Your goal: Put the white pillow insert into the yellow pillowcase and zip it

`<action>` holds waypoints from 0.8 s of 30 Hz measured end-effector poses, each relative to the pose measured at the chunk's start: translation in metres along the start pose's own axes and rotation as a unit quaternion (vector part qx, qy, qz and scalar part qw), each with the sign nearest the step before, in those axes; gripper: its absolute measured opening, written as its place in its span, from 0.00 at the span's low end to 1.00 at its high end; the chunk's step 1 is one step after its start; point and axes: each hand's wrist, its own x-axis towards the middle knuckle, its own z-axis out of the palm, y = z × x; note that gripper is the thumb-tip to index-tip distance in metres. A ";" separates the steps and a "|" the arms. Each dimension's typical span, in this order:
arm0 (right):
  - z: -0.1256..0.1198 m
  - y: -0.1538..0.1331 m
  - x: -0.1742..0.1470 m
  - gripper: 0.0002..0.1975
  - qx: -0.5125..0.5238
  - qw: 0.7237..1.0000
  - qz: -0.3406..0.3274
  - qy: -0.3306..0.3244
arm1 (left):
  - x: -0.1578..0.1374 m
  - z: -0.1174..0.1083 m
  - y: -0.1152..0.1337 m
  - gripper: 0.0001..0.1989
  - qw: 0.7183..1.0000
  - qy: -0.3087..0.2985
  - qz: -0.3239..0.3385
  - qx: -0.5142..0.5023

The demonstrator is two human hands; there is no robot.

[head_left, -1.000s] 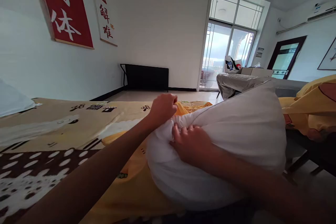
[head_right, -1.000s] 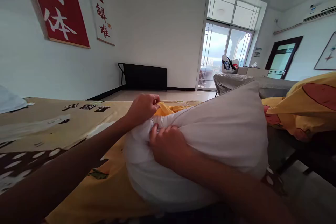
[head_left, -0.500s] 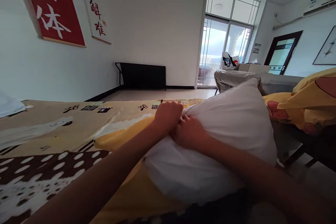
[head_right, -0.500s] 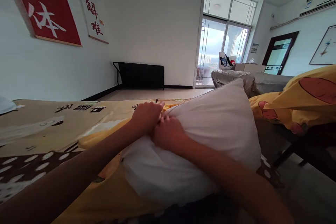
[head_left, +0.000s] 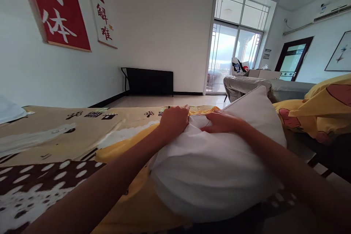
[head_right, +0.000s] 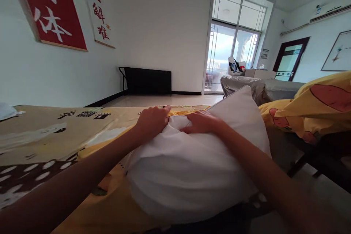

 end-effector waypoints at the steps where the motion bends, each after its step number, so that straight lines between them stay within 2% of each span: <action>1: 0.004 -0.008 -0.002 0.24 -0.013 1.000 0.002 0.014 | 0.006 0.001 -0.003 0.15 1.000 -0.004 0.004 0.000; 5: 0.012 -0.038 -0.012 0.20 -0.071 0.996 -0.022 0.050 | 0.036 0.006 -0.006 0.12 0.999 -0.027 0.008 -0.021; 10: 0.020 -0.065 -0.016 0.16 -0.104 0.991 -0.023 0.086 | 0.058 0.001 0.017 0.13 0.999 -0.023 0.002 -0.045; 13: 0.022 -0.060 -0.009 0.14 -0.104 0.991 -0.013 0.077 | 0.052 -0.009 0.038 0.14 0.999 0.004 0.017 -0.035; 17: 0.020 -0.035 0.005 0.16 -0.093 0.994 0.008 0.053 | 0.031 -0.015 0.054 0.14 0.998 0.016 0.068 -0.008; 20: 0.020 -0.018 0.013 0.18 -0.077 0.996 0.036 0.033 | 0.020 -0.012 0.039 0.15 0.997 0.019 0.069 0.018; 24: 0.022 -0.006 0.022 0.21 -0.073 0.995 0.061 0.009 | 0.010 -0.007 -0.012 0.12 0.998 0.007 -0.017 0.053</action>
